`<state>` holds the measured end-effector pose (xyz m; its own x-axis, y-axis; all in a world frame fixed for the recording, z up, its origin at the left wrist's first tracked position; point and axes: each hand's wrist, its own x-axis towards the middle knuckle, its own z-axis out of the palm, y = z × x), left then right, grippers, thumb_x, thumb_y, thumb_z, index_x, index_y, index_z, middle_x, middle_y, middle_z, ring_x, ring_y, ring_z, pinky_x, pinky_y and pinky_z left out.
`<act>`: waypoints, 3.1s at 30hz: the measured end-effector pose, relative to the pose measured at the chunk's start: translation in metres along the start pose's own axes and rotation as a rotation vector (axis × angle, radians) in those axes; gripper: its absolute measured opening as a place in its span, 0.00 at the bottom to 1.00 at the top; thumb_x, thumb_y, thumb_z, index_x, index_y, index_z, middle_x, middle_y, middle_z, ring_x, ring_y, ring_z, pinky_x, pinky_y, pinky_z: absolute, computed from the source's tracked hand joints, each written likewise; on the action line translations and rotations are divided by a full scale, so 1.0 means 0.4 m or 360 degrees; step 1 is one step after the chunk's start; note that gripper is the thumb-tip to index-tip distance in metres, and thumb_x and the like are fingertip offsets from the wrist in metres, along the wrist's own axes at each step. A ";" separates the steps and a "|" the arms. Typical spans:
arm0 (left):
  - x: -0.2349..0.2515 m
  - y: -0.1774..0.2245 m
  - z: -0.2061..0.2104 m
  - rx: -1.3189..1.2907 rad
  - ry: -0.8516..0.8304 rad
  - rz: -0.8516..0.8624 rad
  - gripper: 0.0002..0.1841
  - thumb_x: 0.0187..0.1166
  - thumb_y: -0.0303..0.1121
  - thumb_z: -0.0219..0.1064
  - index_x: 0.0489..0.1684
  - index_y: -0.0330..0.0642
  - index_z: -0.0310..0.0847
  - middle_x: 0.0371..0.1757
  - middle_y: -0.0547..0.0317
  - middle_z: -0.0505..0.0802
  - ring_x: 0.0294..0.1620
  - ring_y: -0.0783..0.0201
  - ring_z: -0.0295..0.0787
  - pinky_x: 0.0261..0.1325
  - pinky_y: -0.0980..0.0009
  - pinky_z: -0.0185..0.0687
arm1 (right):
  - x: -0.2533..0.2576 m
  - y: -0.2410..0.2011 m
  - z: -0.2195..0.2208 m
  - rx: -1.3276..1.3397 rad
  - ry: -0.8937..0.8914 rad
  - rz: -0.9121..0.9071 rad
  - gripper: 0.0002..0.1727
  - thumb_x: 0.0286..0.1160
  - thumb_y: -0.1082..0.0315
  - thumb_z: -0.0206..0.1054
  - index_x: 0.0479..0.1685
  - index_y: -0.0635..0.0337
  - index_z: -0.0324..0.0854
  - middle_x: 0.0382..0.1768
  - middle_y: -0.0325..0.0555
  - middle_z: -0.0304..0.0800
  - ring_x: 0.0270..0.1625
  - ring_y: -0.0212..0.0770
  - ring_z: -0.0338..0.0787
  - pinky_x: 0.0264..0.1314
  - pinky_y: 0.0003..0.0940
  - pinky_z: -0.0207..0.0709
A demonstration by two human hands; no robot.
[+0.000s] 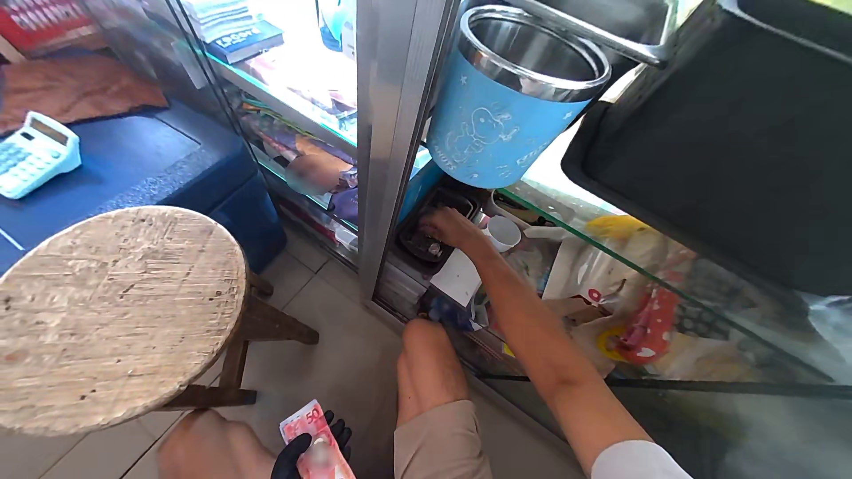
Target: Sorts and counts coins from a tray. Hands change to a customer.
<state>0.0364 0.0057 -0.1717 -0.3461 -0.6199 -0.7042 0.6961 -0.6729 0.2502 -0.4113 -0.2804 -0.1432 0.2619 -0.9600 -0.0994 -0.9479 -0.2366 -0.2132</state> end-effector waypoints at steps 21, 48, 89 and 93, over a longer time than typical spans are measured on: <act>-0.018 0.004 0.016 0.0102 0.0099 0.0061 0.19 0.84 0.35 0.39 0.58 0.37 0.73 0.45 0.42 0.94 0.48 0.50 0.95 0.47 0.55 0.92 | -0.017 -0.003 -0.083 0.0126 -0.0125 0.0331 0.17 0.82 0.57 0.69 0.45 0.65 0.91 0.48 0.63 0.93 0.56 0.66 0.91 0.63 0.71 0.78; -0.012 0.008 0.007 -0.0014 -0.0100 0.0096 0.20 0.84 0.36 0.43 0.60 0.35 0.76 0.51 0.37 0.93 0.53 0.44 0.94 0.52 0.50 0.92 | 0.017 -0.036 -0.045 0.0191 -0.0259 0.0425 0.17 0.72 0.62 0.78 0.59 0.52 0.91 0.65 0.63 0.88 0.71 0.69 0.82 0.73 0.75 0.71; -1.153 0.425 1.537 0.0699 -0.0082 0.0339 0.18 0.90 0.34 0.42 0.62 0.35 0.76 0.46 0.48 0.92 0.45 0.58 0.94 0.48 0.62 0.93 | -0.973 -0.926 -1.355 0.2694 -0.0409 0.1313 0.19 0.89 0.59 0.46 0.47 0.55 0.85 0.31 0.32 0.83 0.28 0.25 0.77 0.33 0.24 0.75; -1.099 0.292 1.699 0.0697 -0.0424 0.0410 0.19 0.92 0.37 0.37 0.60 0.36 0.73 0.46 0.50 0.92 0.48 0.59 0.93 0.51 0.63 0.92 | -0.909 -0.892 -1.618 0.3075 0.0329 0.1100 0.28 0.82 0.39 0.56 0.58 0.54 0.85 0.35 0.30 0.84 0.34 0.27 0.84 0.39 0.27 0.84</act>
<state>-0.1578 -0.0748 0.6187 -0.3860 -0.8280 -0.4068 0.4727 -0.5562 0.6835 -0.2855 0.0557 0.5982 -0.1286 -0.8335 -0.5373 0.5505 0.3907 -0.7378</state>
